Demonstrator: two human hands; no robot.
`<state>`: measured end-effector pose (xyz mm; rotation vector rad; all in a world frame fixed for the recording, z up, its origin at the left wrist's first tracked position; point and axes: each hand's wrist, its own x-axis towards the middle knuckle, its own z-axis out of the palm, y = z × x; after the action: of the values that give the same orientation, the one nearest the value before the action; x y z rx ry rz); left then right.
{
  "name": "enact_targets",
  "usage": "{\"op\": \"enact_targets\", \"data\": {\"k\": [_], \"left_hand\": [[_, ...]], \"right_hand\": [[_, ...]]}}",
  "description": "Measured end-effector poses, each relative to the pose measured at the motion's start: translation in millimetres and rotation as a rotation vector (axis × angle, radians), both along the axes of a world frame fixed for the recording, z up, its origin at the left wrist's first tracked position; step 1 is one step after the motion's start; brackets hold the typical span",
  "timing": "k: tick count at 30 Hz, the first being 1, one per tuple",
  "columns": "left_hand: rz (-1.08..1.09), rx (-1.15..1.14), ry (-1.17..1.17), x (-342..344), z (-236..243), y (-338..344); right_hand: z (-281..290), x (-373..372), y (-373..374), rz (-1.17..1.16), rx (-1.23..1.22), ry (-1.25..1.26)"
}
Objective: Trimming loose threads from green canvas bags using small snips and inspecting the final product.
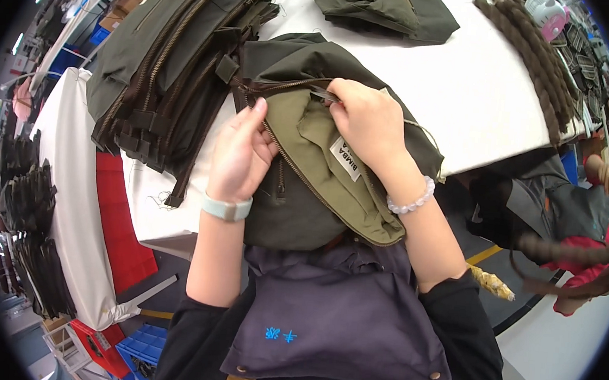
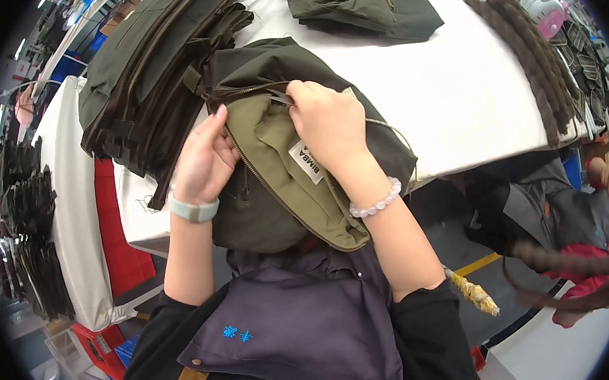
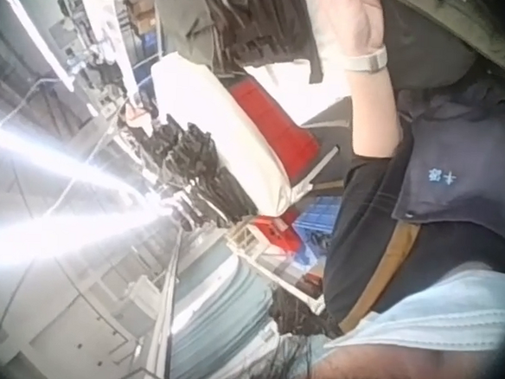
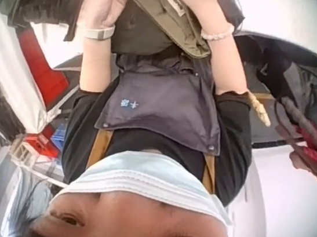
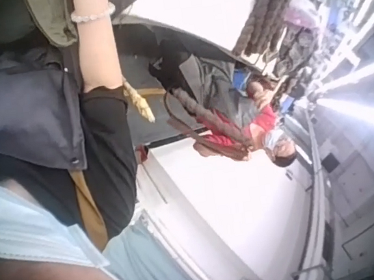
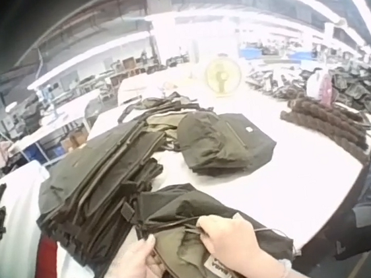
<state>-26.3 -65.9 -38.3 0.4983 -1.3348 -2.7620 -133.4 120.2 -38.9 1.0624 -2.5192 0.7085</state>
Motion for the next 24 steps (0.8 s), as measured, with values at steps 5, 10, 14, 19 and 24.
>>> {"op": "enact_targets", "data": {"k": [5,10,14,19,24], "left_hand": [[0.323,-0.642,0.177,30,2,60],[0.334,-1.433,0.382,28,-7,50],[0.3,-0.752,0.169,17,-6,51],[0.228,-0.485,0.164,15,-14,38],[0.282,-0.397,0.178,15,-22,41]], "right_hand": [[10,15,10,0.067,-0.172,-0.242],[9,26,14,0.118,-0.338,-0.323],[8,37,18,0.187,-0.403,-0.167],[9,38,19,0.405,-0.324,-0.028],[1,32,14,0.25,-0.388,-0.281]]}}
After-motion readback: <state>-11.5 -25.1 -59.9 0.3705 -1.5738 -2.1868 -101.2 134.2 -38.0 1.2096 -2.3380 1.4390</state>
